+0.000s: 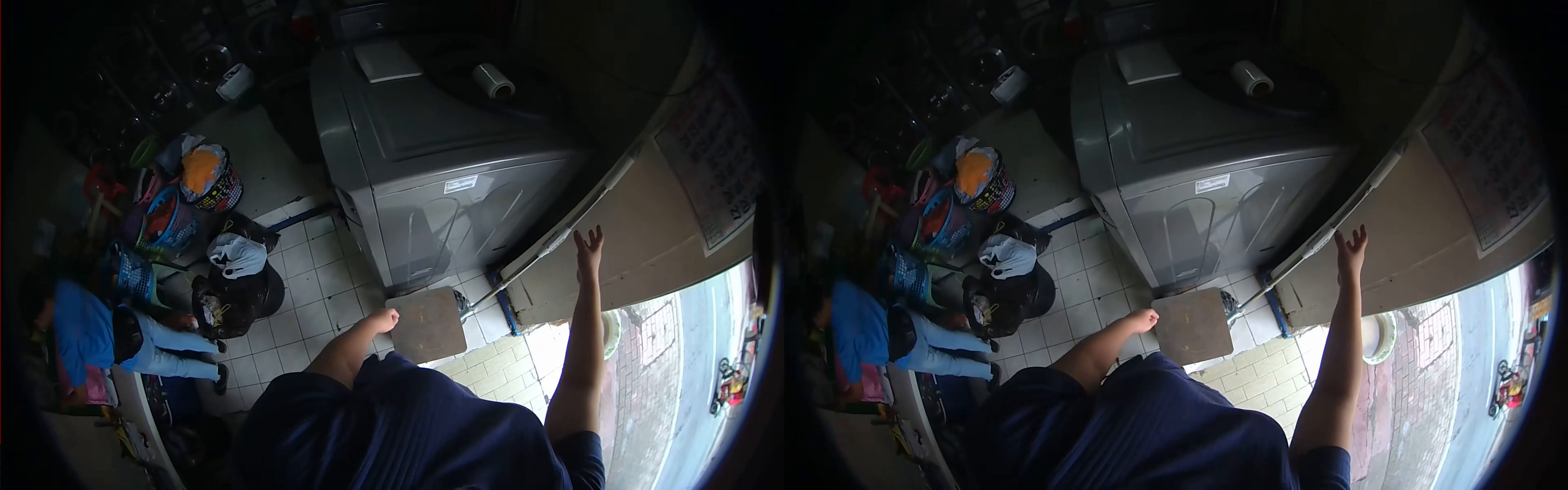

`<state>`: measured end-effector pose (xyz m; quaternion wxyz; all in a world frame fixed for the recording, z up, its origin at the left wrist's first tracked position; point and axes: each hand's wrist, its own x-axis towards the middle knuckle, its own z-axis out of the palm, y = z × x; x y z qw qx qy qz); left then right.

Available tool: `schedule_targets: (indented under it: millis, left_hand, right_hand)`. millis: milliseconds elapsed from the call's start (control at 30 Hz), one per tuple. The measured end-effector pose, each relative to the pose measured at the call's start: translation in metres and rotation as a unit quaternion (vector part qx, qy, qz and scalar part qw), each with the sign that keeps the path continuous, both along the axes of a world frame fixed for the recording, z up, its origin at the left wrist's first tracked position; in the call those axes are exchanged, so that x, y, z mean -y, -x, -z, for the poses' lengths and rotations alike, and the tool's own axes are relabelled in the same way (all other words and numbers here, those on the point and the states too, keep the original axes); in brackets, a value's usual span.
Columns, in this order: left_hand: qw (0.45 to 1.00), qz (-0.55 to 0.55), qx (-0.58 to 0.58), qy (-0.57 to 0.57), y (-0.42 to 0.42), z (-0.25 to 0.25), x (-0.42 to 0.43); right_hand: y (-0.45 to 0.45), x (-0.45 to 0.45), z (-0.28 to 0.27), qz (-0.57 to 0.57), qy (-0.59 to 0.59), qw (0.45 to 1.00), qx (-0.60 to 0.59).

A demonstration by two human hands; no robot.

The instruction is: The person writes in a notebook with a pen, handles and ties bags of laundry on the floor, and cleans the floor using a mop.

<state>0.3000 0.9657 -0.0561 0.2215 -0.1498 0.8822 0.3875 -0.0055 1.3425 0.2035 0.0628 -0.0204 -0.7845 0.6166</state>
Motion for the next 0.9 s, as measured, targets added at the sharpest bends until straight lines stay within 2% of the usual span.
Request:
schedule_targets:
  millis: [100,200,300,367,400,433,500,600,667,733,767,800,833,867,900]
  left_hand:
    - [0.996,-0.055,-0.067,-0.025,0.017,-0.015,0.003]
    - [0.994,-0.059,-0.073,-0.052,0.005,-0.027,0.004]
    - [0.993,-0.097,-0.055,-0.041,-0.032,-0.028,-0.002]
    - [0.989,-0.124,-0.059,-0.058,-0.079,0.035,-0.002]
    - [0.994,-0.103,0.008,-0.023,-0.098,0.054,-0.003]
    - [0.992,-0.014,0.107,-0.061,-0.105,0.012,-0.006]
    - [0.976,0.03,0.207,-0.056,-0.125,-0.014,-0.01]
    - [0.963,0.051,0.261,-0.05,-0.151,0.013,0.0]
    - [0.966,0.035,0.251,-0.042,-0.14,0.005,0.006]
    - [0.973,0.011,0.227,-0.031,-0.121,0.012,0.02]
    - [0.976,0.003,0.215,-0.031,-0.111,0.022,0.027]
    - [0.986,-0.048,0.157,-0.008,-0.103,0.018,0.028]
    - [0.991,-0.097,0.096,0.013,-0.091,0.011,0.029]
    - [0.992,-0.116,0.055,-0.012,-0.079,0.01,0.031]
    - [0.989,-0.139,0.015,-0.038,-0.069,0.012,0.036]
  right_hand:
    - [0.039,0.022,-0.008,0.042,-0.003,0.999,0.013]
    - [0.063,0.03,-0.005,0.044,0.004,0.999,-0.02]
    - [0.088,0.034,-0.003,0.114,0.018,0.992,0.048]
    - [0.102,0.035,0.001,0.098,0.046,0.993,0.034]
    - [0.109,0.036,0.003,0.088,0.074,0.993,0.025]
    - [0.12,0.035,0.004,0.085,0.077,0.993,0.022]
    - [0.138,0.033,0.007,-0.04,0.135,0.987,0.077]
    - [0.138,0.057,-0.003,-0.102,0.082,0.985,0.113]
    - [0.151,0.073,0.01,-0.043,0.06,0.996,0.056]
    - [0.198,0.058,0.07,0.016,0.026,0.999,-0.032]
    - [0.184,0.059,0.065,0.054,-0.025,0.998,-0.001]
    - [0.157,0.066,0.053,0.088,-0.018,0.995,0.039]
    - [0.158,0.056,0.075,0.038,-0.001,0.997,0.063]
    - [0.156,0.05,0.104,0.073,-0.058,0.995,0.024]
    - [0.117,0.055,0.081,0.077,-0.062,0.984,0.146]
